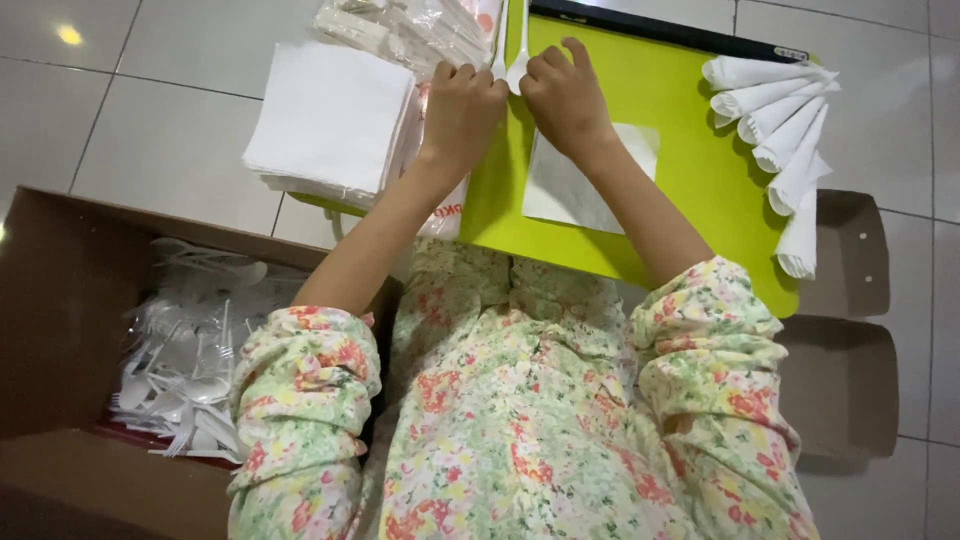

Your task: Wrapping plastic spoons and forks individually in paper napkins.

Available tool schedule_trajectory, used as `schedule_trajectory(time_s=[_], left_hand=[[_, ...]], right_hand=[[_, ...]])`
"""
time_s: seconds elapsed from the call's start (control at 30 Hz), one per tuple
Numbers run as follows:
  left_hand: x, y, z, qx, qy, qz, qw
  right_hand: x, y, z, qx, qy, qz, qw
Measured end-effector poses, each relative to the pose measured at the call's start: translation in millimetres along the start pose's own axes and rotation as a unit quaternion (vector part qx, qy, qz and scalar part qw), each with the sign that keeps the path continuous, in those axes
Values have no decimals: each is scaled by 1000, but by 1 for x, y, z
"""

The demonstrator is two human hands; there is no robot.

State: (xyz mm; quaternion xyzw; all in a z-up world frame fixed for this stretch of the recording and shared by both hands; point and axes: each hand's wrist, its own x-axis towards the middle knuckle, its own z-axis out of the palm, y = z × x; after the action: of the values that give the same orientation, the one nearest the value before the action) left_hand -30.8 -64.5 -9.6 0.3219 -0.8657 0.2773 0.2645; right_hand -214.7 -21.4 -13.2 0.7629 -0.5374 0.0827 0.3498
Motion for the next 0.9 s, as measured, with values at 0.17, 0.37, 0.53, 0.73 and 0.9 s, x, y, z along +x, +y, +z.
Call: schedule_trajectory(time_s=[0.17, 0.37, 0.53, 0.73, 0.9], left_hand=[[7, -3, -14, -17, 56, -2, 998], [14, -9, -35, -34, 84, -24, 996], [12, -13, -38, -92, 84, -33, 992], [12, -17, -40, -109, 96, -32, 989], [14, -18, -53, -160, 119, -47, 979]], right_hand=[[1, 11, -11, 0, 40, -6, 999], [1, 11, -8, -1, -14, -2, 1000], [-1, 13, -2, 55, -75, -21, 995], [2, 12, -9, 1, 11, -33, 999], [7, 15, -25, -3, 90, -28, 996]])
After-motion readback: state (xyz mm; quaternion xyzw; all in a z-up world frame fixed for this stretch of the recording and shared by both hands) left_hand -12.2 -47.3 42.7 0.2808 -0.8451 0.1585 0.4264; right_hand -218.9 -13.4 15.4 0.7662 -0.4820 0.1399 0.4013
